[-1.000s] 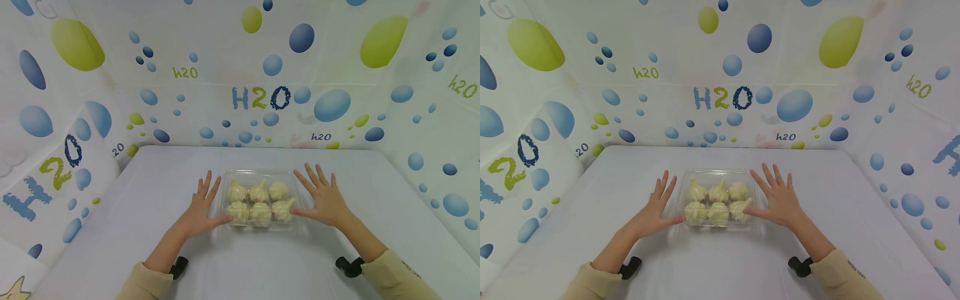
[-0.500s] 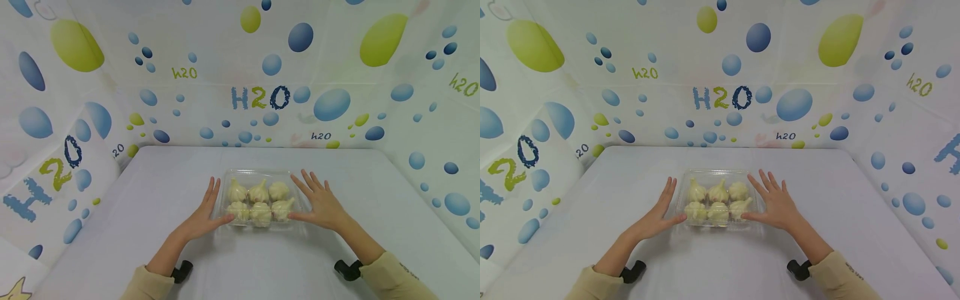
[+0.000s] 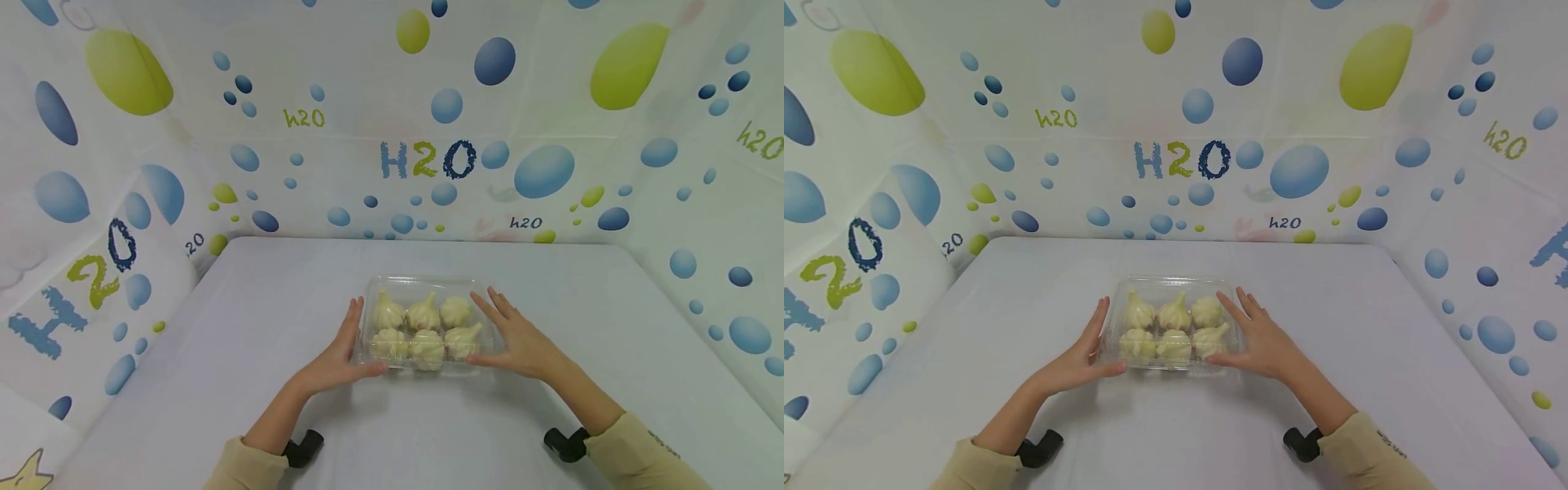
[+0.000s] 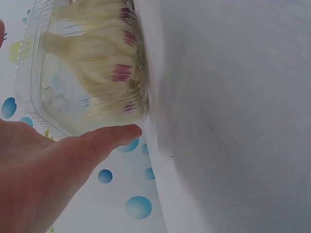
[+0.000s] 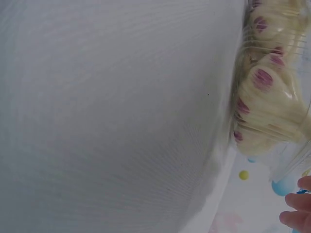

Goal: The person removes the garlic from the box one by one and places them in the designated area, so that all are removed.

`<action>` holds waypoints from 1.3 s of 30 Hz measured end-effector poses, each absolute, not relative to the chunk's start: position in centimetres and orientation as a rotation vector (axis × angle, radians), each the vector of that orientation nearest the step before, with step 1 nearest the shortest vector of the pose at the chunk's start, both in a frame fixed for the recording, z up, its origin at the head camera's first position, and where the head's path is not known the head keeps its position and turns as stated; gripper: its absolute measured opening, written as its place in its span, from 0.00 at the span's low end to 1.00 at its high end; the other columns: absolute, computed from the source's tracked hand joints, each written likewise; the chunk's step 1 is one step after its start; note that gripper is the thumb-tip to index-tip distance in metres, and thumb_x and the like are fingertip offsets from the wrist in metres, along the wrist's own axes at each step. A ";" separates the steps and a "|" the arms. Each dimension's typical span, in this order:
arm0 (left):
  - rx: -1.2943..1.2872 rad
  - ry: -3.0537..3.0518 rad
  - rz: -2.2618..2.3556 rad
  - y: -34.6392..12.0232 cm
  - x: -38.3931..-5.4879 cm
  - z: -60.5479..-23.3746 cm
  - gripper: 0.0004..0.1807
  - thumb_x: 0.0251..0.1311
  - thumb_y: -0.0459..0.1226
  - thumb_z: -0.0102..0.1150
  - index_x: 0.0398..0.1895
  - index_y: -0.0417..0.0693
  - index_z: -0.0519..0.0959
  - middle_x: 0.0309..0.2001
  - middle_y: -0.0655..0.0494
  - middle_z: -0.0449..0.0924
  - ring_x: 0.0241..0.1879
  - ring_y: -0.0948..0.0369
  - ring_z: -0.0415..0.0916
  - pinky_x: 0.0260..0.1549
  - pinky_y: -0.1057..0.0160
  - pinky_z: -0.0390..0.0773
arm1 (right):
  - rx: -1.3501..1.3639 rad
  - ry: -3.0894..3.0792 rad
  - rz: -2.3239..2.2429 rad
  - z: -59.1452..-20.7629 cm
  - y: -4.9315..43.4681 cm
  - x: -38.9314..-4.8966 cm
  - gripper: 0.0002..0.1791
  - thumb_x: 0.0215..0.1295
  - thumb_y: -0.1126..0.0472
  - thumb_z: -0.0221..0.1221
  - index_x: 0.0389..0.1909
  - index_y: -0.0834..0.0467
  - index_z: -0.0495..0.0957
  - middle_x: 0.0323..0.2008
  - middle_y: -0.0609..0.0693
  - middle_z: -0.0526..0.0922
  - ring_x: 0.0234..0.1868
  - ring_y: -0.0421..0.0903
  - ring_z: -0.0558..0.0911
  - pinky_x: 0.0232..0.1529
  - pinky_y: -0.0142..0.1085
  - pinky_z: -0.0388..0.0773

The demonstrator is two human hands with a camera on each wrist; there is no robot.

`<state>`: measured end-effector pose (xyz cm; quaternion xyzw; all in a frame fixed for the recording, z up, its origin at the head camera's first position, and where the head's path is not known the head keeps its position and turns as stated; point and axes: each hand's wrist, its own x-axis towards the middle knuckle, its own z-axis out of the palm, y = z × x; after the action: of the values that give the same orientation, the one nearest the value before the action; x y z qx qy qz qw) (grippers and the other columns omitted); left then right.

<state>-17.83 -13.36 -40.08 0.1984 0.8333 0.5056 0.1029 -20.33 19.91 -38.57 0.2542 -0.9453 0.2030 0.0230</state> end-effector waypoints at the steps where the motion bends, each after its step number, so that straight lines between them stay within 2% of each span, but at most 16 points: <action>1: 0.591 2.449 1.501 -13.3 -17.9 -40.1 0.63 0.47 0.49 0.67 0.71 0.59 0.25 0.69 0.58 0.15 0.68 0.53 0.21 0.61 0.41 0.45 | 0.788 -2.929 0.634 -38.6 19.9 -20.3 0.56 0.45 0.30 0.60 0.72 0.44 0.43 0.70 0.61 0.43 0.67 0.64 0.50 0.55 0.63 0.58; 3: 0.601 2.424 1.522 -13.2 -17.9 -40.2 0.64 0.47 0.48 0.68 0.71 0.58 0.25 0.69 0.57 0.15 0.68 0.53 0.20 0.61 0.42 0.42 | 0.791 -2.930 0.646 -38.7 19.9 -20.3 0.56 0.45 0.30 0.60 0.72 0.44 0.43 0.70 0.61 0.43 0.66 0.65 0.53 0.52 0.63 0.61; 8: 0.617 2.430 1.506 -12.9 -18.1 -40.4 0.65 0.46 0.47 0.69 0.70 0.57 0.25 0.69 0.57 0.15 0.68 0.55 0.18 0.62 0.42 0.39 | 0.796 -2.938 0.681 -38.8 19.9 -20.3 0.58 0.43 0.30 0.61 0.72 0.44 0.43 0.70 0.61 0.43 0.64 0.66 0.57 0.51 0.62 0.63; 15: 0.568 2.520 1.421 -12.6 -18.3 -40.4 0.66 0.45 0.49 0.69 0.70 0.55 0.24 0.70 0.54 0.17 0.68 0.54 0.19 0.61 0.41 0.38 | 0.804 -2.969 0.700 -38.6 19.8 -20.4 0.62 0.35 0.26 0.62 0.72 0.42 0.43 0.70 0.61 0.45 0.63 0.66 0.59 0.50 0.62 0.65; 20: 0.537 2.536 1.432 -12.4 -18.4 -40.6 0.64 0.47 0.46 0.69 0.70 0.53 0.24 0.70 0.51 0.17 0.68 0.53 0.20 0.62 0.43 0.40 | 0.847 -2.957 0.673 -38.3 19.8 -20.6 0.65 0.32 0.27 0.64 0.71 0.48 0.46 0.69 0.64 0.47 0.61 0.68 0.61 0.49 0.61 0.66; 25: 0.512 2.499 1.478 -12.3 -18.3 -40.5 0.65 0.47 0.43 0.69 0.70 0.55 0.24 0.70 0.52 0.16 0.69 0.52 0.21 0.61 0.44 0.48 | 0.879 -2.936 0.638 -38.3 19.8 -20.9 0.64 0.33 0.27 0.64 0.71 0.52 0.49 0.68 0.66 0.49 0.59 0.68 0.63 0.48 0.59 0.67; 29: 0.508 2.491 1.498 -12.2 -18.3 -40.5 0.65 0.46 0.43 0.70 0.70 0.55 0.24 0.70 0.52 0.16 0.69 0.51 0.22 0.60 0.43 0.51 | 0.886 -2.917 0.629 -38.3 19.8 -21.0 0.62 0.35 0.29 0.65 0.70 0.53 0.51 0.67 0.66 0.51 0.59 0.67 0.64 0.49 0.59 0.68; 39: 0.482 2.535 1.509 -11.9 -18.6 -40.8 0.64 0.47 0.45 0.69 0.71 0.54 0.25 0.70 0.48 0.19 0.69 0.51 0.22 0.62 0.43 0.42 | 0.887 -2.861 0.635 -38.5 19.8 -21.4 0.56 0.41 0.35 0.66 0.68 0.56 0.54 0.66 0.67 0.55 0.59 0.67 0.65 0.49 0.60 0.67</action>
<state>-18.64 -11.93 -40.82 0.1608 0.8455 0.5034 0.0761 -21.45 19.81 -38.50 0.2894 -0.9337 0.2072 0.0397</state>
